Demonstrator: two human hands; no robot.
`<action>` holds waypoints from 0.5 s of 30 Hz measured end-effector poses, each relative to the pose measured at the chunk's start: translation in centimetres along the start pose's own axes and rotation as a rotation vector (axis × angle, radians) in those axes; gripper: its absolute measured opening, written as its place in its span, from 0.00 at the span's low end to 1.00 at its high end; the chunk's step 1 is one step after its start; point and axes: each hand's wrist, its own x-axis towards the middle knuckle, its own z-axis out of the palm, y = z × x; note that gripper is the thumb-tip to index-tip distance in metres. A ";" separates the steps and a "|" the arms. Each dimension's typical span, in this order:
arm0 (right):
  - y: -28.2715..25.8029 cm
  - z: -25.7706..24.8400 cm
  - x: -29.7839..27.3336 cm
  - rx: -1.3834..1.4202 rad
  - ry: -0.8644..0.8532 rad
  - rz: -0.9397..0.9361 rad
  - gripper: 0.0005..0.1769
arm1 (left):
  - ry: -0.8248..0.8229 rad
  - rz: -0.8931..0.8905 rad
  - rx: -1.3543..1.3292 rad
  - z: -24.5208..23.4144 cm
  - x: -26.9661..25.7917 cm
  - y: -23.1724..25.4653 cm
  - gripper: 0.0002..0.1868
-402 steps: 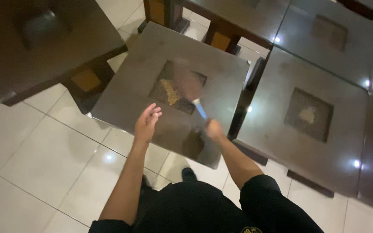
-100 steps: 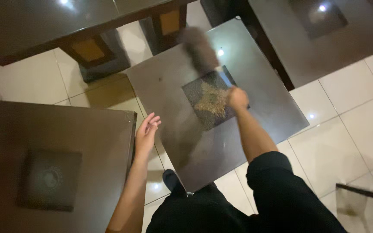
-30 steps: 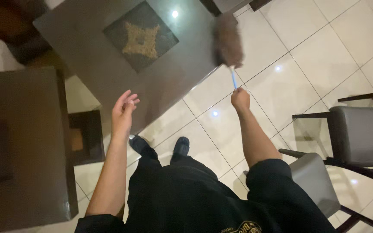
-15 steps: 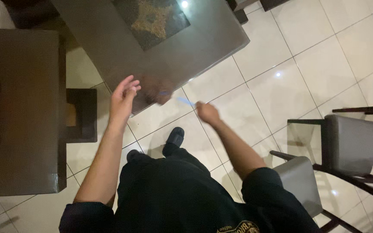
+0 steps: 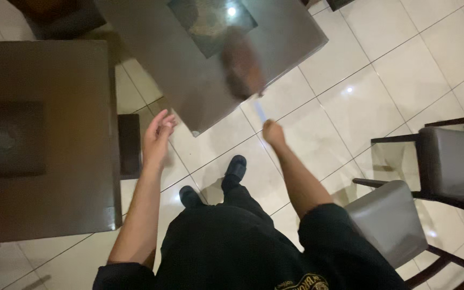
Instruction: The person dusts several table surfaces with a feather duster, repositions a table by hand, and continues dusting other tables.
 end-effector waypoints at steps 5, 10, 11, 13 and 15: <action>-4.5 1.2 -8.7 -0.159 -0.193 -0.127 0.20 | -0.016 0.003 -0.056 -3.3 -1.8 -1.3 0.24; -0.2 -5.2 -7.7 -0.179 0.064 0.117 0.21 | -0.002 -0.036 0.030 -6.4 -3.0 -2.2 0.24; 0.9 -6.3 -7.0 -0.135 0.098 0.204 0.20 | -0.014 -0.008 -0.012 -7.0 -3.4 -2.5 0.25; 1.8 -6.4 -5.4 -0.085 0.140 0.290 0.19 | -0.031 0.028 -0.053 -7.9 -3.6 -3.2 0.25; 2.4 -5.5 -4.8 0.025 0.293 0.278 0.21 | -0.058 0.047 -0.102 -8.5 -3.9 -3.7 0.26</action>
